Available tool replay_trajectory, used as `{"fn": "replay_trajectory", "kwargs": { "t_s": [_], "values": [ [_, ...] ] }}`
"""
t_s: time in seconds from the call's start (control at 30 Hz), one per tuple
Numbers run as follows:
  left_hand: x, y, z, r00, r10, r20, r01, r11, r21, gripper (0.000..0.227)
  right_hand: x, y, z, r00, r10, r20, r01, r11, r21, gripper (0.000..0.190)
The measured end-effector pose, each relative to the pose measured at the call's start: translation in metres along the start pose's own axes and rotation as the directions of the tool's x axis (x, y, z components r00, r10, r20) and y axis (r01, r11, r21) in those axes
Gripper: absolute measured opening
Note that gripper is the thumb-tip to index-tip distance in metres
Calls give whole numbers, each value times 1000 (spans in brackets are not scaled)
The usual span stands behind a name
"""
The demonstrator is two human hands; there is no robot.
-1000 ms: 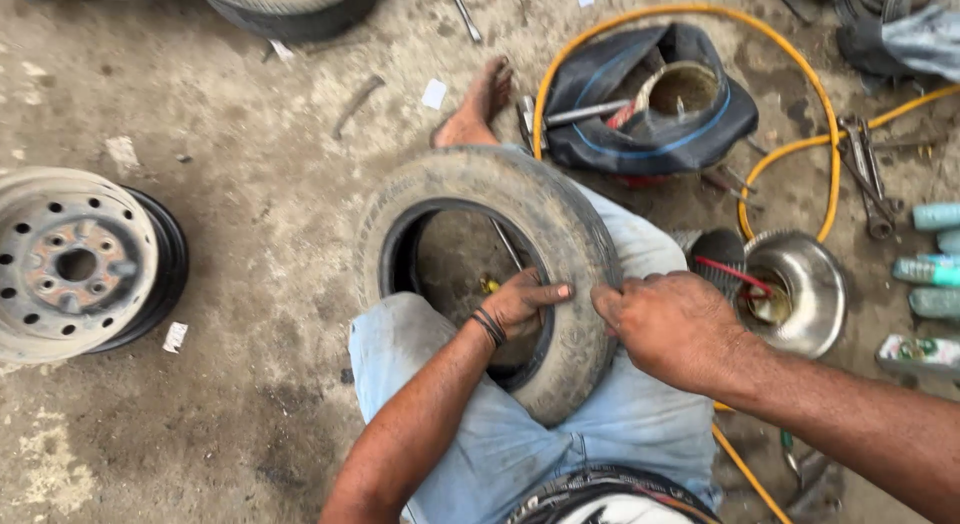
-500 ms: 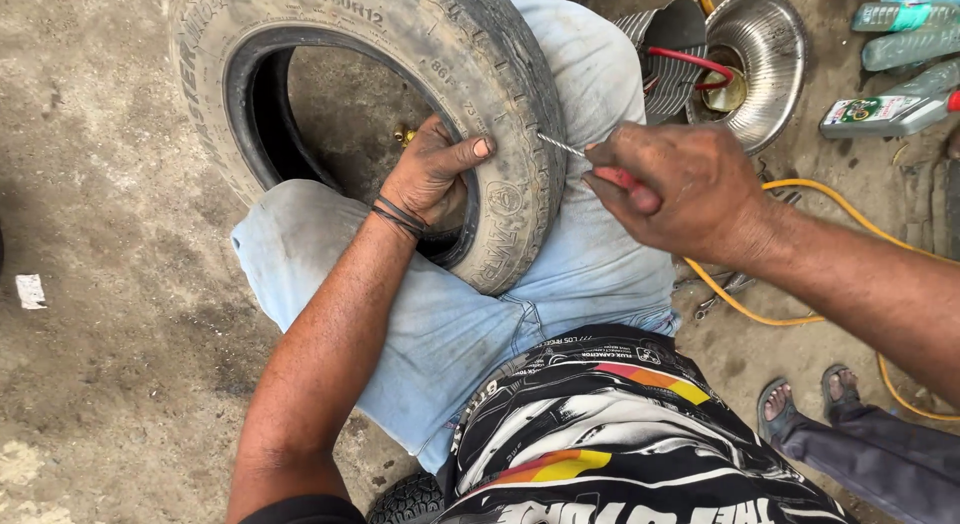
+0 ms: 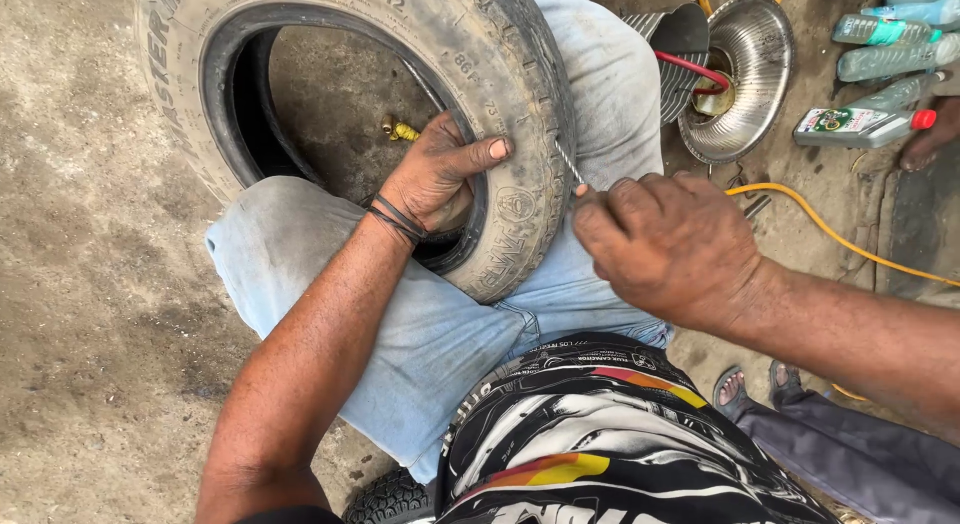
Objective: The person sits on the floor and uses a screwdriver to repeatedly scrape and clean the sidewall of a motorcycle tire. The person rotates the tire to access different sections of the sidewall while continuing to scrape with the tool.
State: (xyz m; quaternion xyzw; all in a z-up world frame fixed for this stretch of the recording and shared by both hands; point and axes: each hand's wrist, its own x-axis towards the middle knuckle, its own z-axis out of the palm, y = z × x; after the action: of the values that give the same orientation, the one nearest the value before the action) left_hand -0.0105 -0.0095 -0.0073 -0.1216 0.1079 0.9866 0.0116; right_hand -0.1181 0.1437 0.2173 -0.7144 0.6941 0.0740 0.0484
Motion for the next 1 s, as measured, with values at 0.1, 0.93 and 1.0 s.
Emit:
{"fn": "replay_trajectory", "kwargs": {
  "t_s": [0.1,0.93,1.0],
  "values": [
    [2,3,5,999,-11,-33,12,999,43,55,-2,-15,7,999,35,16,-34,997,-70,24],
    [-4,-6,-29,999,34,6,-35,992,118,55,65,3,-29,967,88,237,-75,995,-64,12],
    [-1,-5,-31,997,60,-54,-52,989,141,57,70,-38,-23,943,173,283,-165,985,-54,15]
  ]
}}
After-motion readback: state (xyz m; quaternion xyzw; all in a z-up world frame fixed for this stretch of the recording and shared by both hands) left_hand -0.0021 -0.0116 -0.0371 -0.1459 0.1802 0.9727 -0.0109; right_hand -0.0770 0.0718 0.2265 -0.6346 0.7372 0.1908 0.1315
